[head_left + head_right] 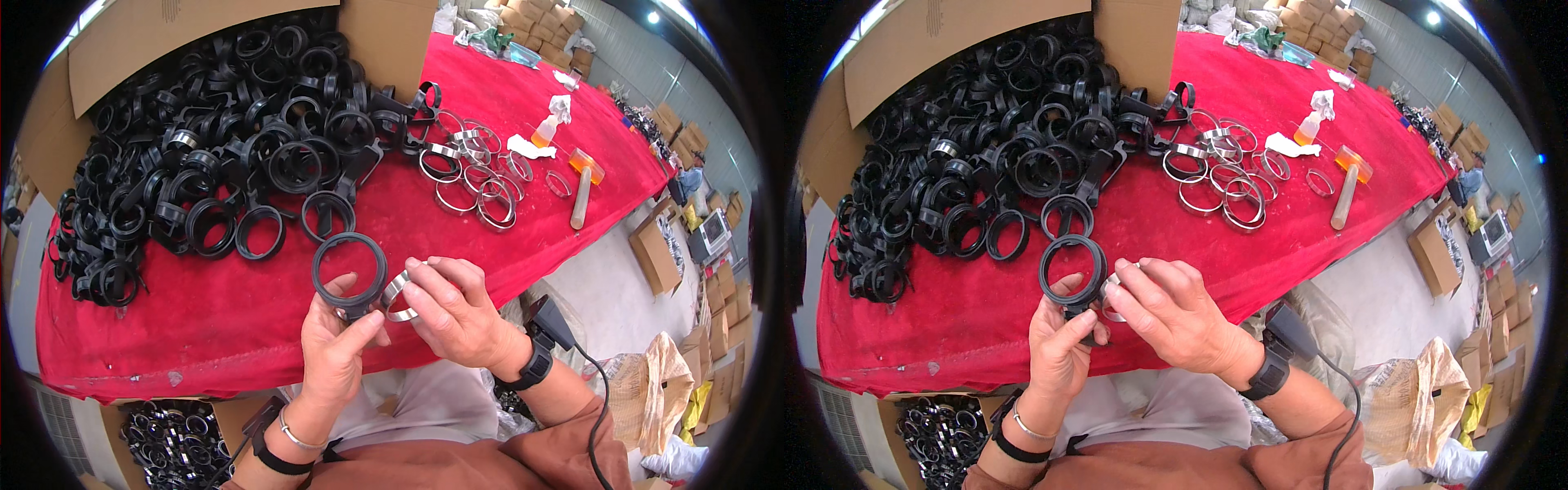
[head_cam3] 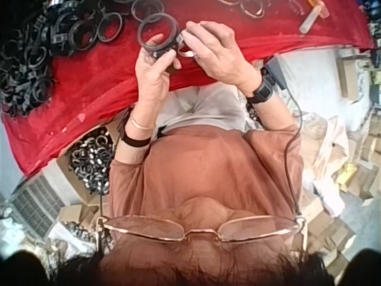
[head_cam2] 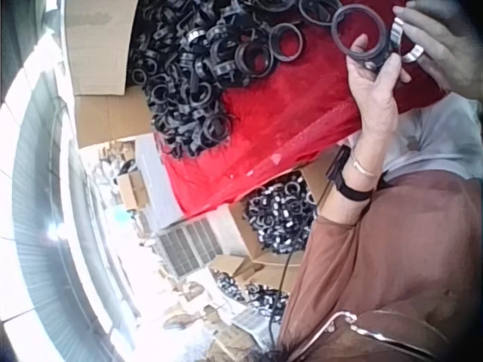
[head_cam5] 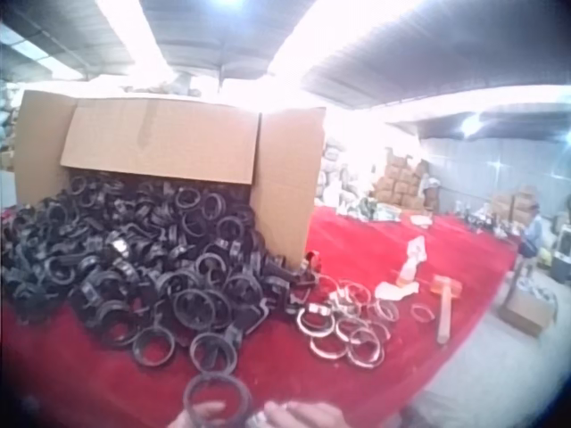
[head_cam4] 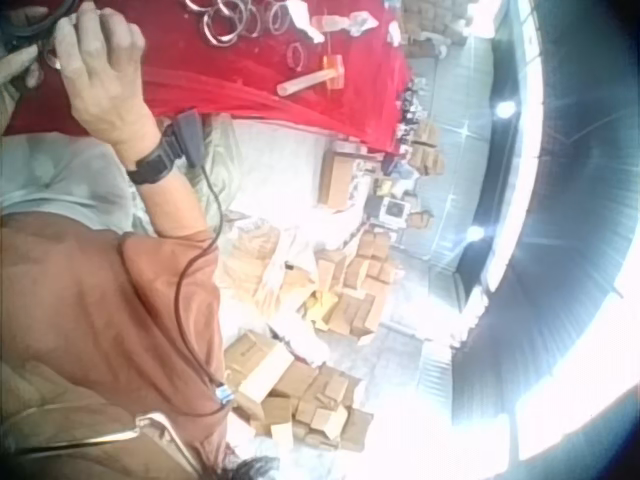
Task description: Fitting metal clamps onto black plastic rings on a work table.
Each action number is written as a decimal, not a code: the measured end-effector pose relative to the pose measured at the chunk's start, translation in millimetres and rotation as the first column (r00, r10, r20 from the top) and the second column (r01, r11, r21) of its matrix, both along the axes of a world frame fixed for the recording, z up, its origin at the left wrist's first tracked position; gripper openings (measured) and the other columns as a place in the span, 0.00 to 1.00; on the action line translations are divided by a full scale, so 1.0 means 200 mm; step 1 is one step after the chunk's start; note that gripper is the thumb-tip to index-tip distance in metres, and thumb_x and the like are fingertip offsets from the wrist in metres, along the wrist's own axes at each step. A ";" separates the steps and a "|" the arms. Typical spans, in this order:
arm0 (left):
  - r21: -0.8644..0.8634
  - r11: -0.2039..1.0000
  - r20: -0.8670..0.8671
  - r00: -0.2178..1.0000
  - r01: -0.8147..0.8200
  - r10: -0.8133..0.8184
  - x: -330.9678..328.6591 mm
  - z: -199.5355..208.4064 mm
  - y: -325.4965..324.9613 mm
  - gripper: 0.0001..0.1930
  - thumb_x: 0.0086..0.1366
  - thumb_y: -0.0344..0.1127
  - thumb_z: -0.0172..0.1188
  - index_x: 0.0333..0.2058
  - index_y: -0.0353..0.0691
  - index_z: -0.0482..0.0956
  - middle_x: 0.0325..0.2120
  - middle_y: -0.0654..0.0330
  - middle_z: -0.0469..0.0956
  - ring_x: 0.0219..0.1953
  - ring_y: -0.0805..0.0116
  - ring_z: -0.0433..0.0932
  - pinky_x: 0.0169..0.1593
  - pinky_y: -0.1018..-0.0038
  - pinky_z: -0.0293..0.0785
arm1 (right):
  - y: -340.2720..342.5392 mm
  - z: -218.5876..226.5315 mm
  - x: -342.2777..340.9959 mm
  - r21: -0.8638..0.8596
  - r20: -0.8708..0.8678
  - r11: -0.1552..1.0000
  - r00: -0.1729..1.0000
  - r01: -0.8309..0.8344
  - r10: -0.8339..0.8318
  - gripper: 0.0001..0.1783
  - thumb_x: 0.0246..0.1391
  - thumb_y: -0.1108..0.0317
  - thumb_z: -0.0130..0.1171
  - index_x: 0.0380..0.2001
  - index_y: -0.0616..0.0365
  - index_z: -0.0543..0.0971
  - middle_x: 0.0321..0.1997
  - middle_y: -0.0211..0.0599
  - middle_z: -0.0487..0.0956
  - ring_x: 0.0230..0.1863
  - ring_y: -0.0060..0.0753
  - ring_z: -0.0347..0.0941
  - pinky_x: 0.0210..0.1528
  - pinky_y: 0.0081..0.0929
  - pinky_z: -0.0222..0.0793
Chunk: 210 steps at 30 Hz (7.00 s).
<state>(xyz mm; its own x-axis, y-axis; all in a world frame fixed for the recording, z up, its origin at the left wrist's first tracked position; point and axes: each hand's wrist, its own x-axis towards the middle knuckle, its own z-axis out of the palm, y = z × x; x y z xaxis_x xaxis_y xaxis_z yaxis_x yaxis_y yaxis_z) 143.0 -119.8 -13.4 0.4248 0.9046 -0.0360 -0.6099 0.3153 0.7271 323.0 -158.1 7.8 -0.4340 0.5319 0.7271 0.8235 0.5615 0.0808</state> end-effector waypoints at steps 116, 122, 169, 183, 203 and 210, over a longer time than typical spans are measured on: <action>0.938 0.117 -0.331 0.739 0.327 0.587 0.05 0.05 0.56 0.16 0.47 0.32 0.71 0.32 0.37 0.73 0.25 0.57 0.75 0.26 0.60 0.76 0.30 0.70 0.72 | 0.21 0.01 0.53 -0.068 -0.090 0.882 0.878 0.466 -0.471 0.41 0.31 0.74 0.67 0.54 0.62 0.65 0.52 0.50 0.65 0.54 0.52 0.61 0.56 0.42 0.62; 0.857 0.356 -0.483 0.823 0.373 0.300 0.00 0.12 0.51 0.14 0.50 0.29 0.69 0.31 0.33 0.73 0.27 0.57 0.78 0.26 0.69 0.78 0.30 0.75 0.73 | 0.18 0.00 0.42 -0.141 -0.322 0.960 0.905 0.243 -0.276 0.43 0.31 0.77 0.68 0.56 0.62 0.62 0.55 0.52 0.65 0.56 0.54 0.63 0.57 0.40 0.63; 0.166 0.870 -0.188 0.881 0.463 -0.433 -0.03 0.17 0.55 0.27 0.73 0.46 0.36 0.67 0.47 0.48 0.50 0.55 0.72 0.49 0.62 0.75 0.45 0.63 0.79 | 0.41 0.38 -0.08 -0.416 -0.234 0.909 0.965 0.014 -0.122 0.38 0.32 0.71 0.70 0.52 0.63 0.70 0.47 0.50 0.69 0.48 0.50 0.66 0.51 0.38 0.66; 0.312 0.889 -0.232 0.935 0.334 -0.270 0.03 0.14 0.47 0.23 0.70 0.37 0.49 0.60 0.37 0.60 0.41 0.53 0.77 0.39 0.72 0.78 0.33 0.77 0.79 | 0.50 0.17 -0.07 -0.544 -0.787 0.831 0.412 -0.113 -0.459 0.27 0.66 0.50 0.41 0.32 0.64 0.77 0.22 0.27 0.73 0.27 0.15 0.66 0.29 0.16 0.63; 0.886 0.325 -0.209 -0.341 0.330 0.917 -0.44 0.33 0.77 0.22 0.56 0.40 0.61 0.50 0.41 0.74 0.33 0.58 0.79 0.45 0.60 0.72 0.52 0.58 0.60 | 0.76 0.08 -0.45 -0.288 0.146 0.954 0.981 -0.084 0.131 0.23 0.35 0.77 0.64 0.41 0.56 0.75 0.53 0.48 0.70 0.43 0.44 0.71 0.44 0.35 0.70; 0.896 0.296 -0.171 -0.358 0.331 0.918 -0.44 0.32 0.75 0.20 0.51 0.32 0.60 0.46 0.40 0.77 0.36 0.59 0.78 0.47 0.59 0.71 0.58 0.51 0.55 | 0.68 0.34 -0.18 -0.541 -0.816 0.704 0.489 -0.459 -0.308 0.08 0.56 0.67 0.57 0.35 0.61 0.76 0.33 0.33 0.79 0.23 0.20 0.74 0.27 0.19 0.72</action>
